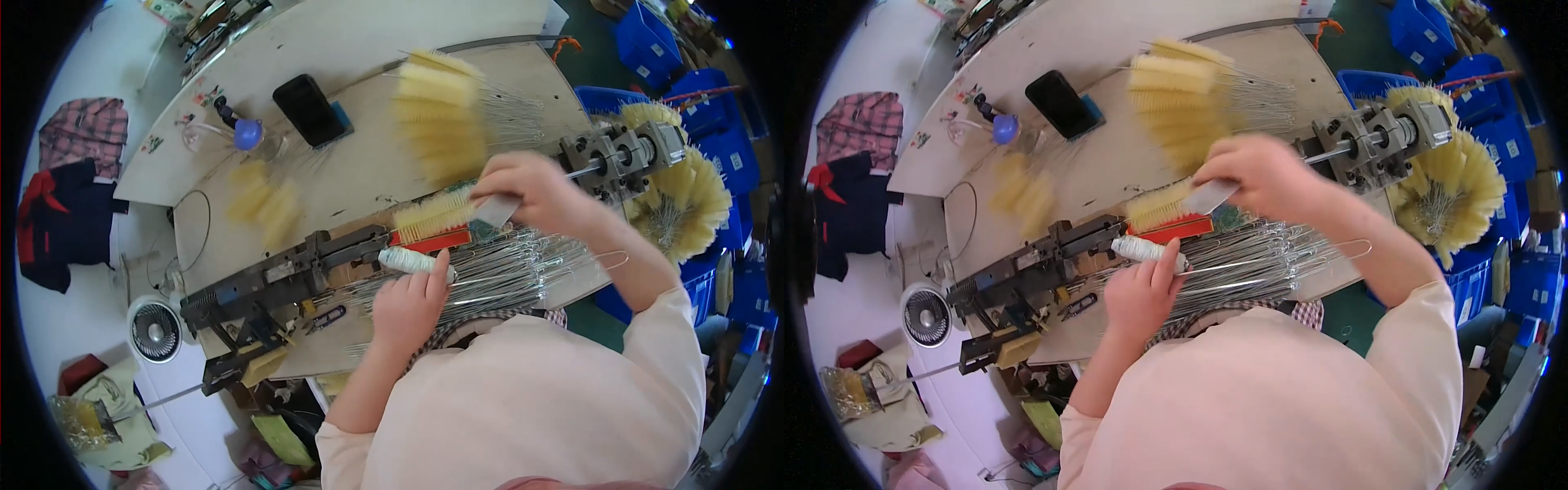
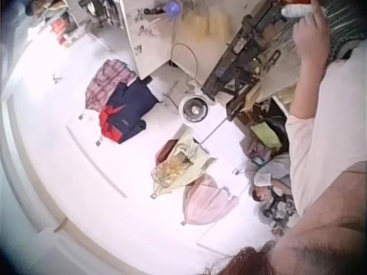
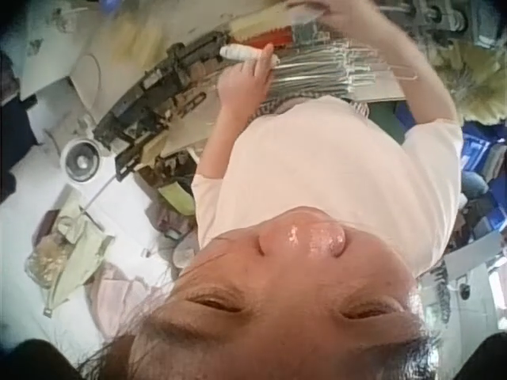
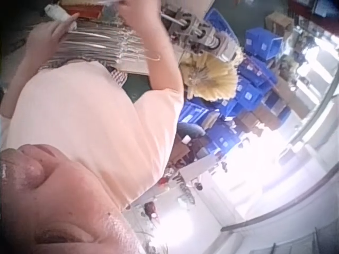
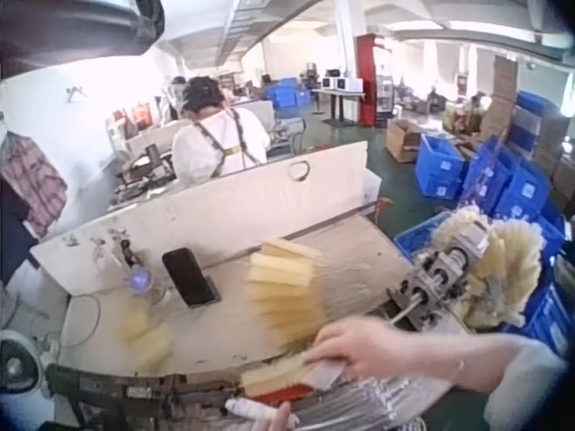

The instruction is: The person assembles a cylindrical brush by inserting bristles and thread from a spool into a metal brush frame using a specialized brush-making machine.

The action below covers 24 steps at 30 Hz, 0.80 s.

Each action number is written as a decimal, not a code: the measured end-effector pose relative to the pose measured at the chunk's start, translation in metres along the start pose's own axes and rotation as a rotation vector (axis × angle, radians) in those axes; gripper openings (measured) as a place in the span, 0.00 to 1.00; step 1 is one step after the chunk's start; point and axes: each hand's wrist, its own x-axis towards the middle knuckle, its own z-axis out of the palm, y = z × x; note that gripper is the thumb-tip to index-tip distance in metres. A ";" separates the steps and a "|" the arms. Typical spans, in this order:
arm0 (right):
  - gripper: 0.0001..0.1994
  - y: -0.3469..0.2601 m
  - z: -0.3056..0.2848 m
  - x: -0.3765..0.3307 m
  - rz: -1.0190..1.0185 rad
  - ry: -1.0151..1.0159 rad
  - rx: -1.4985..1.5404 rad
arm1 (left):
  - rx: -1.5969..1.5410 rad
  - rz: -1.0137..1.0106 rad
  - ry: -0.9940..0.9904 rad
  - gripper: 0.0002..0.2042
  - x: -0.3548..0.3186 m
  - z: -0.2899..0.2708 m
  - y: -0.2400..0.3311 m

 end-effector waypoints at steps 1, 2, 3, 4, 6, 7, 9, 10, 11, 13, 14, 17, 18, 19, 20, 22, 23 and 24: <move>0.10 0.003 -0.015 0.001 -0.003 -0.035 -0.218 | 0.043 0.057 0.028 0.25 0.004 0.000 -0.001; 0.11 0.006 -0.023 -0.001 0.000 -0.113 -0.432 | 0.042 0.042 0.029 0.25 0.005 -0.006 -0.002; 0.11 0.013 -0.026 -0.009 0.020 -0.204 -0.538 | 0.013 0.015 0.065 0.24 0.006 -0.014 -0.002; 0.12 0.017 -0.028 -0.016 0.041 -0.293 -0.641 | -0.013 -0.011 0.100 0.23 0.004 -0.021 -0.005; 0.11 0.026 -0.028 -0.025 0.028 -0.274 -0.672 | -0.088 -0.191 0.091 0.22 -0.021 -0.035 -0.021; 0.11 0.030 -0.026 -0.026 0.005 -0.249 -0.701 | -0.151 -0.374 0.084 0.22 -0.030 -0.039 -0.027; 0.11 0.044 -0.026 -0.019 0.034 -0.106 -0.721 | -0.279 -0.455 0.251 0.23 -0.039 -0.034 -0.028; 0.11 0.055 -0.030 -0.012 0.061 0.041 -0.745 | -0.405 -0.534 0.430 0.26 -0.043 -0.033 -0.026; 0.12 0.065 -0.036 -0.001 0.090 0.158 -0.744 | -0.395 -0.516 0.328 0.25 -0.044 -0.034 -0.024; 0.12 0.096 -0.048 0.018 0.127 0.270 -0.750 | -0.509 -0.484 0.190 0.24 -0.032 -0.037 -0.017; 0.13 0.121 -0.051 0.020 0.182 0.200 -0.752 | -0.619 -0.437 0.055 0.23 -0.022 -0.039 -0.015; 0.14 0.128 -0.059 0.022 0.176 0.218 -0.694 | -0.446 -0.403 0.054 0.13 -0.007 -0.036 -0.024; 0.14 0.121 -0.061 0.019 0.127 0.309 -0.627 | -0.307 -0.369 0.064 0.10 -0.003 -0.036 -0.027; 0.14 0.105 -0.065 0.017 0.129 0.297 -0.620 | -0.277 -0.354 0.082 0.04 0.012 -0.044 -0.025; 0.14 0.081 -0.073 0.017 0.121 0.305 -0.439 | -0.286 -0.358 0.074 0.04 0.027 -0.045 -0.022; 0.14 0.054 -0.089 0.018 0.129 0.313 -0.264 | -0.073 -0.148 0.059 0.05 0.056 -0.040 -0.016; 0.15 0.045 -0.096 0.019 0.074 0.224 -0.255 | -0.084 -0.143 0.054 0.05 0.064 -0.033 -0.017; 0.16 0.039 -0.099 0.018 0.021 0.138 -0.249 | -0.125 -0.065 0.051 0.05 0.074 -0.025 -0.017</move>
